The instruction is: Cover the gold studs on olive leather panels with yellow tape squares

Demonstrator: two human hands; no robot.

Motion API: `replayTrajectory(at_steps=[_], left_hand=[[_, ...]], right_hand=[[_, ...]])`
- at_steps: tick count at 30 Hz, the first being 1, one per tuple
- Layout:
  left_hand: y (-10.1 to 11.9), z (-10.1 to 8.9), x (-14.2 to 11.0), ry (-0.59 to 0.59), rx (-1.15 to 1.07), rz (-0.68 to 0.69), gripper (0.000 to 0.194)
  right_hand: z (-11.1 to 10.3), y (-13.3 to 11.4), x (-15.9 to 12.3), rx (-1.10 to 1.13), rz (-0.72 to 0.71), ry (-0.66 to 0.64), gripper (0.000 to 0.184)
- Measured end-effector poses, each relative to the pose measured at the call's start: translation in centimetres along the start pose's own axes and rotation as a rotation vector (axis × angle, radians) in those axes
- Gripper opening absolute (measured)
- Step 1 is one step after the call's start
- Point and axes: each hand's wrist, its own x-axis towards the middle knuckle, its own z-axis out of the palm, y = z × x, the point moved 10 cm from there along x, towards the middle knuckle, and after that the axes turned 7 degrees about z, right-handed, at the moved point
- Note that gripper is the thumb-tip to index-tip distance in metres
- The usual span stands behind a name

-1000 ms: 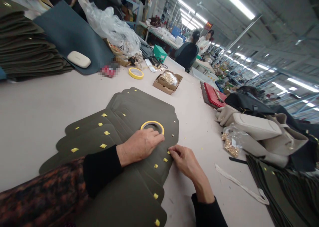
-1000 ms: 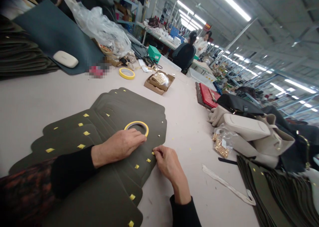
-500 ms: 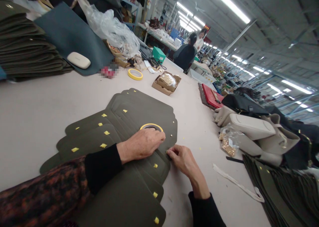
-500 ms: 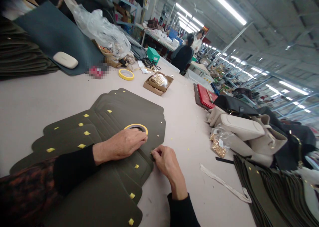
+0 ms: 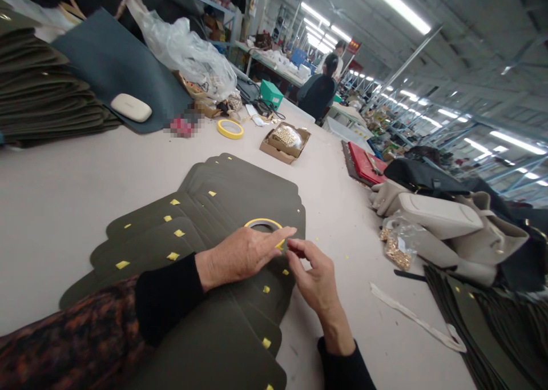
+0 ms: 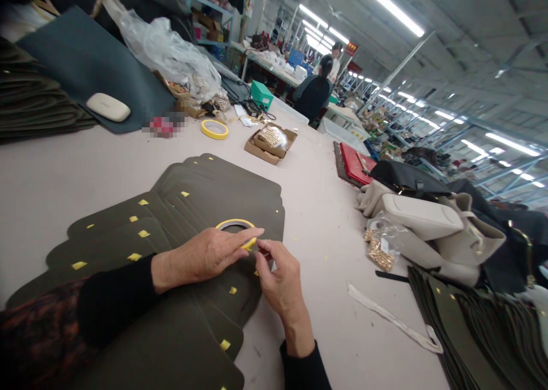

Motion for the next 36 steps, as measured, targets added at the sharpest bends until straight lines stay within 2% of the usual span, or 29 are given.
replayTrajectory(at_steps=[3, 6, 10, 13, 16, 18, 22, 25, 27, 30, 34, 36], left_hand=[[0.0, 0.2, 0.0, -0.009, 0.035, -0.012, 0.044], [0.1, 0.4, 0.1, -0.038, 0.048, -0.011, 0.038], [0.2, 0.5, 0.1, -0.089, -0.001, -0.028, 0.017], [-0.1, 0.5, 0.2, -0.083, -0.013, -0.059, 0.008], [-0.2, 0.6, 0.3, -0.078, 0.049, -0.062, 0.009], [0.2, 0.5, 0.5, -0.066, 0.116, -0.029, 0.013], [1.8, -0.3, 0.7, 0.008, 0.176, 0.064, 0.018], [1.9, -0.4, 0.7, 0.024, 0.189, 0.034, 0.016], [1.2, 0.5, 0.6, -0.037, 0.214, -0.014, 0.013], [0.1, 2.0, 0.4, -0.168, 0.261, -0.072, 0.009], [-0.4, 2.5, 0.2, -0.211, 0.272, -0.102, 0.007], [-0.5, 2.7, 0.2, -0.217, 0.265, -0.103, 0.008]], right_hand=[[0.7, -1.6, 0.1, -0.061, -0.126, -0.001, 0.017], [1.1, -2.2, -0.1, -0.129, -0.197, 0.026, 0.017], [0.9, -2.1, -0.5, -0.224, -0.219, 0.137, 0.015], [0.6, -1.9, -0.8, -0.248, -0.199, 0.185, 0.015], [0.4, -1.2, -0.7, -0.169, -0.091, 0.177, 0.014], [0.5, 0.3, -0.5, -0.021, 0.074, 0.145, 0.012], [1.2, 5.4, -0.5, 0.377, 0.479, 0.112, 0.017], [0.9, 9.3, -0.8, 0.528, 0.679, 0.143, 0.026], [0.8, 10.7, -0.6, 0.524, 0.714, 0.1, 0.03], [0.7, 11.0, -0.2, 0.438, 0.68, 0.026, 0.034], [0.9, 10.1, 0.5, 0.22, 0.615, -0.025, 0.034], [0.9, 8.9, 1.1, 0.051, 0.52, -0.031, 0.033]])
